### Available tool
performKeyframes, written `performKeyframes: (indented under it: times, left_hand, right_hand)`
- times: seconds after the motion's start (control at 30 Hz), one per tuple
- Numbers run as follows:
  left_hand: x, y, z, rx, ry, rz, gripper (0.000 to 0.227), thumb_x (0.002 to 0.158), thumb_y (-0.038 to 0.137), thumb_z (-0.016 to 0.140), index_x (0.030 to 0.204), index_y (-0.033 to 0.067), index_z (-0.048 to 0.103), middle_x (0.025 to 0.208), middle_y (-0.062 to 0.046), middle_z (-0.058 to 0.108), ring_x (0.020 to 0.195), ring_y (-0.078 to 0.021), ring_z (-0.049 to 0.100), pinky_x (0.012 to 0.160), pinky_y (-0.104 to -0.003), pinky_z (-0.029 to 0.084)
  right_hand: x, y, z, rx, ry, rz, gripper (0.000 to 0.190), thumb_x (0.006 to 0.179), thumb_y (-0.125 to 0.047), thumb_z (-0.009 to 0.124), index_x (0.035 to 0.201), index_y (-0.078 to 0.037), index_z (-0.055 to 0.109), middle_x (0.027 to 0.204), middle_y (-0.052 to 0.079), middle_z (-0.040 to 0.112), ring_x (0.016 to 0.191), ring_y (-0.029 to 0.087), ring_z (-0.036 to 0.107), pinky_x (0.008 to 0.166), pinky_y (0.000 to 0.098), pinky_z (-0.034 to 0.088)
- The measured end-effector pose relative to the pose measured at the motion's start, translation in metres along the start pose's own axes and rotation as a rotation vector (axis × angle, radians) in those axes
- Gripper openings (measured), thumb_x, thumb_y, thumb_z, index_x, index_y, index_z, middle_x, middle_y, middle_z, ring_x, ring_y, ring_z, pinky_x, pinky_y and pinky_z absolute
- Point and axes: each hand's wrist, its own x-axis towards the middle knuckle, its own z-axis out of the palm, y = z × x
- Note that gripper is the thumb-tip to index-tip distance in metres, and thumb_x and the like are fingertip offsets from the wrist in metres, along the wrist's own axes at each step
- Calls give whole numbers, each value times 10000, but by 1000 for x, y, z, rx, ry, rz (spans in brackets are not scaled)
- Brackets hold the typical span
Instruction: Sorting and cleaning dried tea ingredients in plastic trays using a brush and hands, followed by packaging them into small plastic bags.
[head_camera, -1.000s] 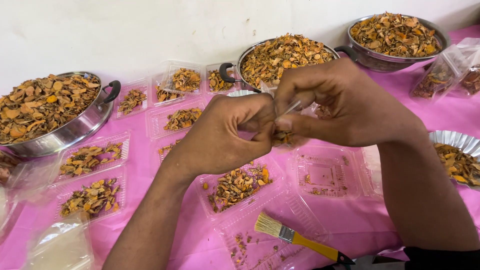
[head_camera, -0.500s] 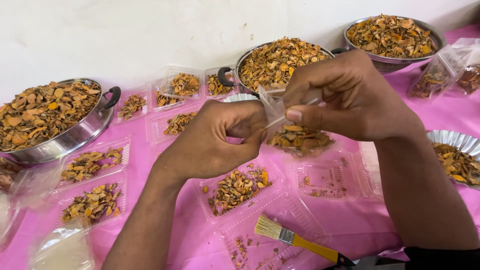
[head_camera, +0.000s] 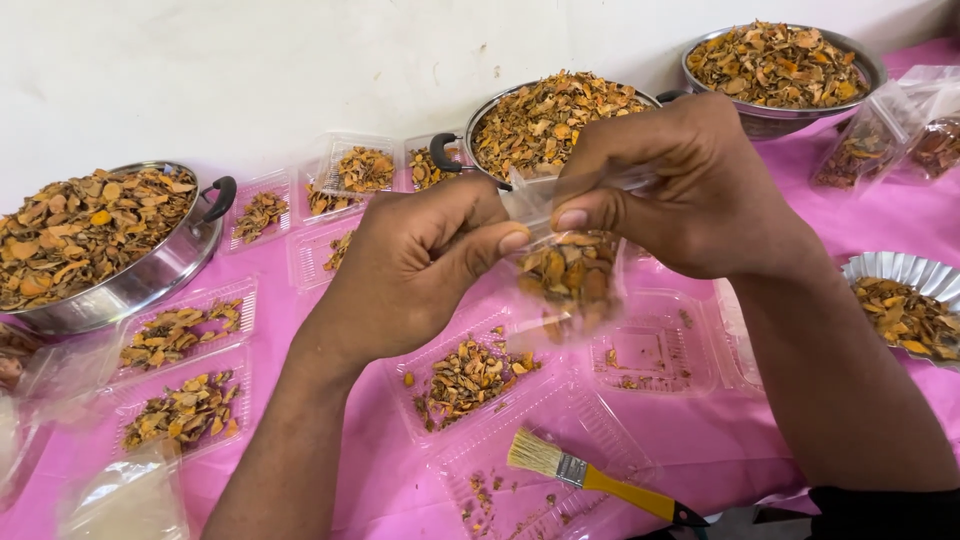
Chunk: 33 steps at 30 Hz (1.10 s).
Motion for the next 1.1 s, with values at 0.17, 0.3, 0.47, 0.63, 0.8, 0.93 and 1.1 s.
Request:
performKeyframes:
  times: [0.17,0.3,0.47,0.63,0.8,0.93,1.1]
  left_hand:
    - [-1,-4,-3,99,-48,87,378,1023,421,526,752,157,534,612,60,457,481,-71,385,431,-244,264]
    - [4,-1,7,48,-313,-224,228,1033,224,620,814,157,609,694,31,591,541,-87,481,495,-277,387]
    - [6,2,8,-132,-209,-83,227,1038,319,529,905,166,633,851,7,665,703,-101,598,651,-268,531]
    - [13,2,-1,-206,205,-12,320,1042,393,499,806,184,451,751,69,392,666,-66,369,579,-225,347]
    - [21,-3,6,-265,358,26,331,1037,374,509,782,189,408,715,93,310,656,-44,290,566,-228,266]
    - [22,0,8,-220,368,7,306,1044,334,497,782,190,433,738,71,380,673,-61,365,580,-222,351]
    - [22,0,14,-243,331,58,307,1035,345,486,783,192,405,702,92,333,634,-48,320,550,-240,285]
  right_hand:
    - [3,-15,-2,19,-63,201,79,848,-27,792,845,5,720,769,92,750,653,95,695,570,184,584]
    - [1,-11,-9,-40,-478,300,71,891,-97,730,838,-112,775,730,-25,795,623,60,758,598,212,637]
    - [-10,-20,-23,-278,-538,362,187,978,-210,610,871,-169,758,668,-75,754,535,59,662,498,247,520]
    - [-19,-19,-39,-281,-586,359,192,969,-211,618,842,-155,751,650,-67,720,519,64,632,487,250,494]
    - [-24,-17,-55,-276,-603,363,204,957,-211,627,806,-136,743,627,-56,676,498,71,592,474,254,461]
    - [-30,-14,-60,-244,-546,366,222,946,-212,637,770,-118,734,604,-46,632,477,77,553,460,258,428]
    - [-28,-14,-65,-210,-525,375,243,935,-212,647,734,-100,725,581,-37,588,457,83,514,446,261,394]
